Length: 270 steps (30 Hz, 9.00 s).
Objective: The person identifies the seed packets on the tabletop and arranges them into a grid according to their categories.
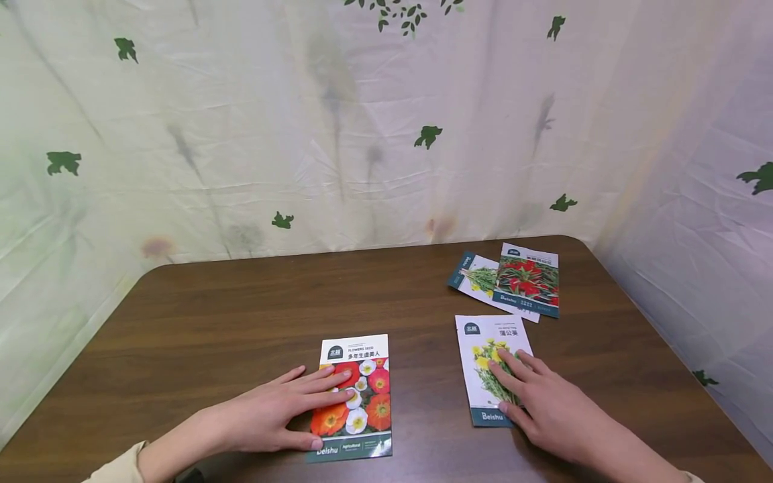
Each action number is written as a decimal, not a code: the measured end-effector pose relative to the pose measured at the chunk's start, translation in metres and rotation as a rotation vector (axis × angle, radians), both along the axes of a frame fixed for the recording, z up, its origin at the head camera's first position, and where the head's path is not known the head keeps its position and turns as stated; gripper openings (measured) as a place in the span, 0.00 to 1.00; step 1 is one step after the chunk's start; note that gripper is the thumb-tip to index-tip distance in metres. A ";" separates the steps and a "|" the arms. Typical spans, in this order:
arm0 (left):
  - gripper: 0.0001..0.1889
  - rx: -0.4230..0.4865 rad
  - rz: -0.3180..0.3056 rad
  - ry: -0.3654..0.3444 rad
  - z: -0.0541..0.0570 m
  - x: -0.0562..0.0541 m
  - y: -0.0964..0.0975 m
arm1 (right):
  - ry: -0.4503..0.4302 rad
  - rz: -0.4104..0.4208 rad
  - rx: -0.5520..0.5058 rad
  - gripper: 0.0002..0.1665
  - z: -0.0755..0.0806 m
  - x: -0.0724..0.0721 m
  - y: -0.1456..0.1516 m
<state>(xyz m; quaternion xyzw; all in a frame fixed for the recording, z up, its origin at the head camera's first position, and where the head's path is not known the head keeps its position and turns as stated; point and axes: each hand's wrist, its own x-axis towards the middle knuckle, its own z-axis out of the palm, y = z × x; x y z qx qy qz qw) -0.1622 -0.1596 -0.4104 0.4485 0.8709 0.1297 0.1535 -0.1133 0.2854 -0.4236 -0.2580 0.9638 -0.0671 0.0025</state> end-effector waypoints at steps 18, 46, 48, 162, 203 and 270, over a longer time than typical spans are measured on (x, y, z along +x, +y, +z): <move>0.35 -0.009 0.016 -0.032 0.003 0.000 0.000 | 0.017 0.018 -0.014 0.34 -0.001 0.008 -0.018; 0.35 -0.010 0.022 -0.053 0.003 -0.001 0.001 | -0.100 0.002 -0.002 0.37 0.001 0.011 -0.033; 0.35 -0.013 0.026 -0.057 0.003 -0.001 0.001 | -0.084 0.010 -0.003 0.37 0.000 0.012 -0.034; 0.35 -0.008 0.040 -0.080 0.003 0.000 0.000 | 0.113 -0.119 -0.010 0.40 0.036 -0.037 -0.060; 0.35 -0.003 0.015 -0.042 -0.002 0.001 0.000 | -0.078 -0.240 -0.083 0.37 0.016 -0.162 -0.041; 0.35 -0.023 0.034 -0.074 0.002 -0.001 0.001 | -0.182 -0.153 -0.126 0.27 0.015 -0.183 -0.044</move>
